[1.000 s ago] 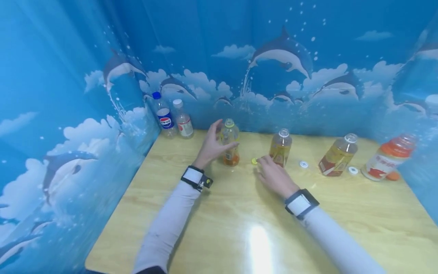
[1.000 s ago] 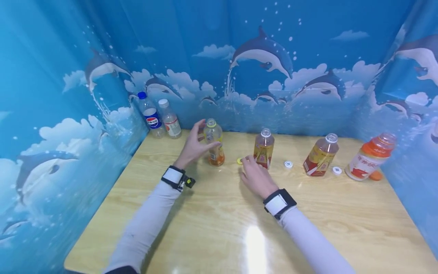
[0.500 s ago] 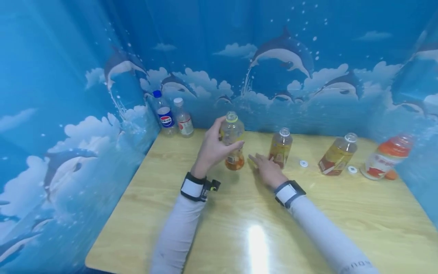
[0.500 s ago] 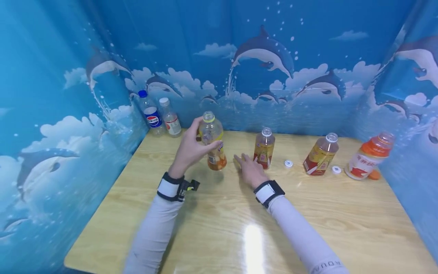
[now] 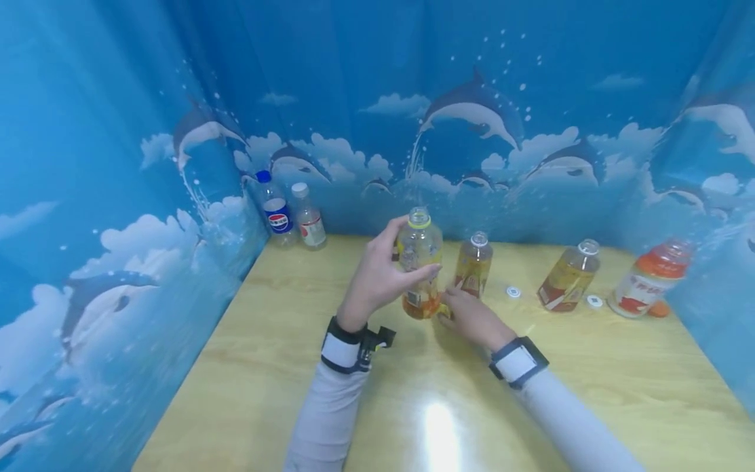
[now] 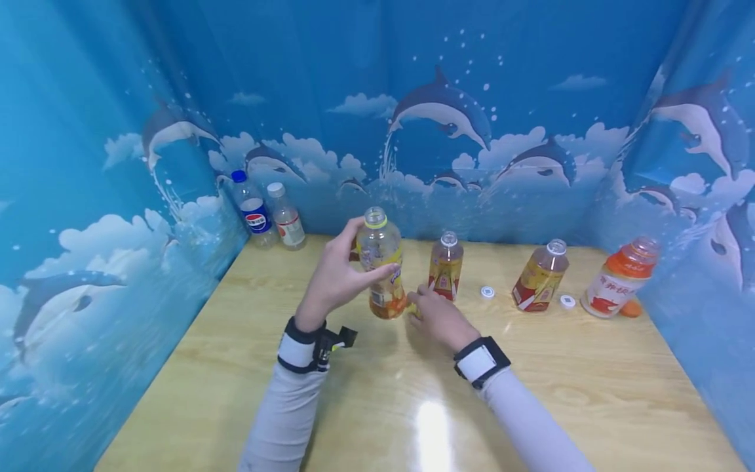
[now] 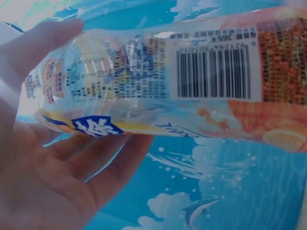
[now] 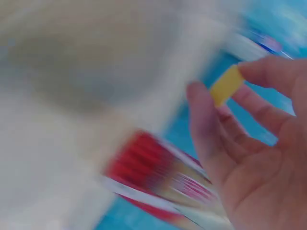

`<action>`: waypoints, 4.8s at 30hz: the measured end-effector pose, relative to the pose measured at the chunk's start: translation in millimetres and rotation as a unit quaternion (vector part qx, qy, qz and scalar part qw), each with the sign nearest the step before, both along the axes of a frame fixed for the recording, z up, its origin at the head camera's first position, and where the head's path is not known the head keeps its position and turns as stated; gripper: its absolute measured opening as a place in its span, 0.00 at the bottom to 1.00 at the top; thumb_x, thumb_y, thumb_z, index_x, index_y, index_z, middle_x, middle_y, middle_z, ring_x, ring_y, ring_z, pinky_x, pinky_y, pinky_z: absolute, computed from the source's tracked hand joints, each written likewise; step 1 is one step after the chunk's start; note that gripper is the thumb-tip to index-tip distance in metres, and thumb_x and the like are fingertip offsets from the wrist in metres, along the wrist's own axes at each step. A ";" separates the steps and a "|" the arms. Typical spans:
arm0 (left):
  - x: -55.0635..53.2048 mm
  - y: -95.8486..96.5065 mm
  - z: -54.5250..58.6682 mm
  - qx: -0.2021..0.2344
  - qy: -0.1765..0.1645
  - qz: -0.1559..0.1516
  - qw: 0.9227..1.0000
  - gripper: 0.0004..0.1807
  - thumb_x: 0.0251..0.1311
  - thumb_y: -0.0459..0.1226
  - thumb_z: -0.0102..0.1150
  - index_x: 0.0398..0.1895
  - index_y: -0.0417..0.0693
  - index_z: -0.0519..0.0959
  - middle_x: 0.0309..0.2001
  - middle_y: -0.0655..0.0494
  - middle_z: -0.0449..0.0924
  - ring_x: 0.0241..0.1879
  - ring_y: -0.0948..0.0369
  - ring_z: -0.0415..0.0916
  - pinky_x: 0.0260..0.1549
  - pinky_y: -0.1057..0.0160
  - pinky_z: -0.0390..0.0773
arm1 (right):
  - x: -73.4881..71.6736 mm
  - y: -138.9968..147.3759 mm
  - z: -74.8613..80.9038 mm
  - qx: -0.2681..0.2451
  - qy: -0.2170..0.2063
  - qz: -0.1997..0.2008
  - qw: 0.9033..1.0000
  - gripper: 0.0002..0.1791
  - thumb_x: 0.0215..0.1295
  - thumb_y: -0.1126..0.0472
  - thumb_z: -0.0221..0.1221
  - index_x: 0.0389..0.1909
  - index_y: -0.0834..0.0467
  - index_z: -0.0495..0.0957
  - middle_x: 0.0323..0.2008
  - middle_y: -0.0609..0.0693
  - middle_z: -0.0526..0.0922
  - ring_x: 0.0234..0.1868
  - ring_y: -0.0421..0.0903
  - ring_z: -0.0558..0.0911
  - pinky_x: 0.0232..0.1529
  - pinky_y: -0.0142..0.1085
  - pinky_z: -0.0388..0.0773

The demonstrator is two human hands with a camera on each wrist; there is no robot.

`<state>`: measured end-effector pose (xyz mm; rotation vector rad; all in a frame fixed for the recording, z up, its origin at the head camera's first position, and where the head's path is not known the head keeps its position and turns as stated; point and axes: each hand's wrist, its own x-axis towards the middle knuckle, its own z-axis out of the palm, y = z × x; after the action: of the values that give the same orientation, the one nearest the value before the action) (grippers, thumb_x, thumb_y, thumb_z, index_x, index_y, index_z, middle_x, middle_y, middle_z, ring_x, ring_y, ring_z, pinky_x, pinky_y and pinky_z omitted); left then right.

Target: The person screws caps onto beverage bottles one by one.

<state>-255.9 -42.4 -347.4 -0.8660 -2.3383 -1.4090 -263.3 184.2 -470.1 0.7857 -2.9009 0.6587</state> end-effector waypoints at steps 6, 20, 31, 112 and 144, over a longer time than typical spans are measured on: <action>-3.0 5.8 -7.9 -0.005 -0.002 -0.016 1.000 0.45 0.53 0.46 0.77 0.73 0.53 0.65 0.57 0.52 0.79 0.48 0.58 0.82 0.36 0.68 0.86 | 12.4 23.3 107.6 -0.076 -0.017 -0.001 0.997 0.17 0.69 0.61 0.61 0.57 0.58 0.79 0.50 0.54 0.78 0.42 0.49 0.81 0.42 0.41 0.85; -6.3 18.8 -10.6 -0.032 0.001 -0.060 0.998 0.45 0.53 0.47 0.77 0.73 0.54 0.65 0.58 0.55 0.79 0.48 0.60 0.82 0.38 0.69 0.85 | 20.2 0.2 234.1 -0.029 0.127 0.119 0.984 0.19 0.69 0.73 0.59 0.59 0.57 0.80 0.55 0.52 0.81 0.55 0.51 0.81 0.53 0.49 0.83; -5.9 15.5 -12.9 -0.046 -0.040 -0.072 0.996 0.46 0.53 0.48 0.77 0.73 0.56 0.64 0.57 0.53 0.79 0.48 0.60 0.81 0.40 0.68 0.85 | 16.6 -8.8 215.0 -0.040 0.106 0.082 0.990 0.13 0.68 0.63 0.64 0.52 0.58 0.83 0.45 0.49 0.83 0.39 0.43 0.81 0.36 0.35 0.83; -13.0 12.7 -15.5 -0.066 -0.027 -0.094 0.993 0.46 0.53 0.53 0.76 0.73 0.59 0.63 0.57 0.56 0.79 0.49 0.59 0.82 0.39 0.69 0.85 | -1.2 11.8 203.7 -0.103 -0.009 0.158 0.982 0.20 0.77 0.61 0.55 0.67 0.49 0.76 0.63 0.46 0.78 0.59 0.45 0.77 0.52 0.44 0.82; -11.4 9.4 -16.0 -0.037 -0.028 -0.154 0.987 0.44 0.56 0.49 0.75 0.74 0.62 0.62 0.56 0.57 0.79 0.49 0.60 0.82 0.41 0.67 0.85 | -0.6 -1.8 199.4 -0.081 0.127 0.135 0.979 0.12 0.64 0.57 0.69 0.47 0.51 0.83 0.45 0.42 0.81 0.45 0.40 0.79 0.45 0.43 0.82</action>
<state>-267.2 -33.1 -363.4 -1.2714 -2.3897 -1.4846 -263.9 182.4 -270.8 1.1584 -2.5005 0.7437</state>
